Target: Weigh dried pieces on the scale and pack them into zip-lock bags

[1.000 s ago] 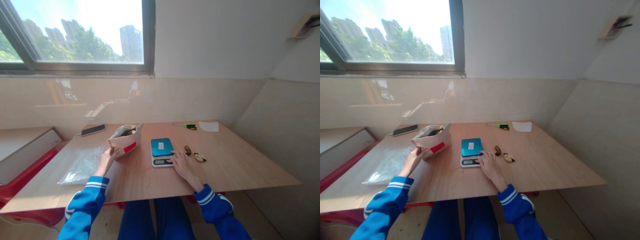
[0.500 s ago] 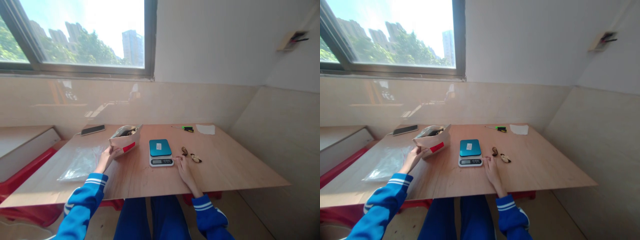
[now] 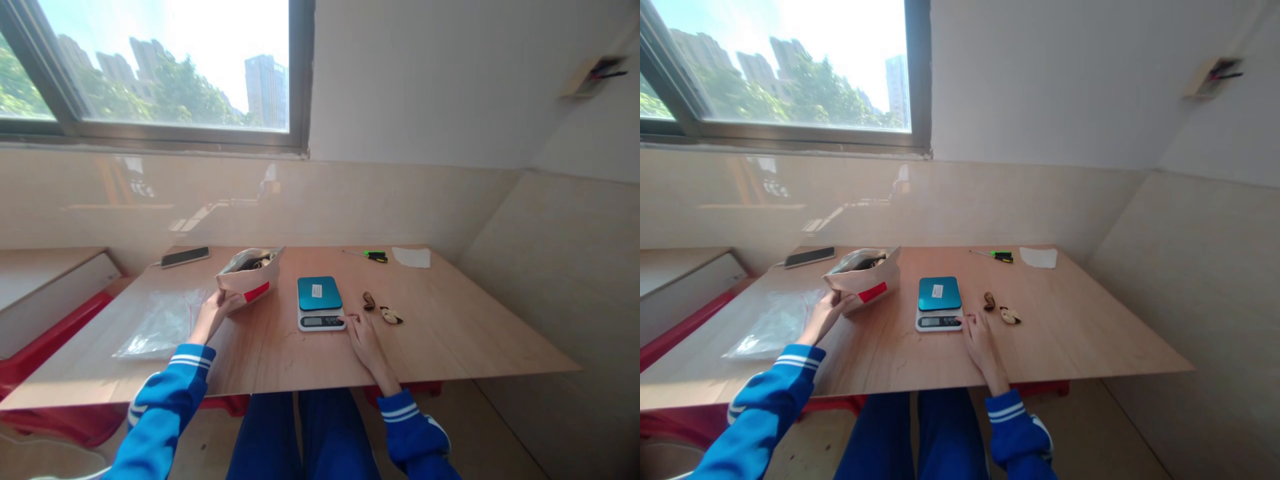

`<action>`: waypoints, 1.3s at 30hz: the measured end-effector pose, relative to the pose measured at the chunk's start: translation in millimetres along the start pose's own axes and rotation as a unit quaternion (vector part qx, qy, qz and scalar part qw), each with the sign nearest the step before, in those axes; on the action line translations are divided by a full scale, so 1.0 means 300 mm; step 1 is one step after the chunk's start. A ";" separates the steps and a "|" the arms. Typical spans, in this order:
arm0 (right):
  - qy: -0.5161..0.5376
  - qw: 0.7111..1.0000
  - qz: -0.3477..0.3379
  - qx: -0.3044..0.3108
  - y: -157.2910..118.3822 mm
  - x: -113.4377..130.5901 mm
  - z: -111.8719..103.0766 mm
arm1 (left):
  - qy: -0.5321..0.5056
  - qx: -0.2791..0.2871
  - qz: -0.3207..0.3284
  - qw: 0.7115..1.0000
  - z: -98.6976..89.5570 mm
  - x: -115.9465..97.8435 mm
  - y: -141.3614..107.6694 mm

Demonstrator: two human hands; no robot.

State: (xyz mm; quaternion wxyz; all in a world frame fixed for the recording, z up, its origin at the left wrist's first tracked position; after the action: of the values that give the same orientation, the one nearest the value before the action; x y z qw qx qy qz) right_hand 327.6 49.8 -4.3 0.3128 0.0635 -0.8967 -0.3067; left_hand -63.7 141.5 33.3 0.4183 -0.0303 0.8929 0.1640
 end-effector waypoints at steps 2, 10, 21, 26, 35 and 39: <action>0.000 1.000 -0.001 0.001 -0.001 0.002 0.000 | 0.003 -0.001 0.001 1.000 0.000 0.002 0.001; 0.001 1.000 0.005 0.006 -0.002 0.003 0.002 | -0.003 -0.001 0.006 1.000 0.002 -0.001 0.000; 0.004 0.995 0.074 -0.063 -0.009 -0.052 -0.030 | -0.012 0.001 0.004 1.000 -0.001 -0.007 -0.006; 0.019 1.000 0.011 -0.014 -0.008 -0.001 -0.010 | -0.018 0.006 0.006 1.000 0.003 -0.006 -0.006; -0.029 0.998 0.028 -0.050 -0.005 -0.022 -0.018 | -0.021 0.004 0.000 1.000 0.006 0.000 -0.003; -0.201 0.967 0.097 -0.126 0.006 -0.086 -0.087 | -0.020 0.003 -0.003 1.000 0.005 -0.001 -0.004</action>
State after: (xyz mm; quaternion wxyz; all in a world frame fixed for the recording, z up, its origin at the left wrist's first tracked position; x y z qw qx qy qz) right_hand 364.1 46.0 -0.7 0.1598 -0.1265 -0.8972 -0.3917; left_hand -62.2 140.7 32.2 0.4369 -0.0282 0.8846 0.1606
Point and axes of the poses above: each hand's wrist, its own y-axis towards the middle knuckle, its own z-axis out of the palm, x = y × z, the point moved 7 cm from there along y, towards the middle knuckle, and after that the axes turned 7 degrees about -x, right-handed, at the moved point
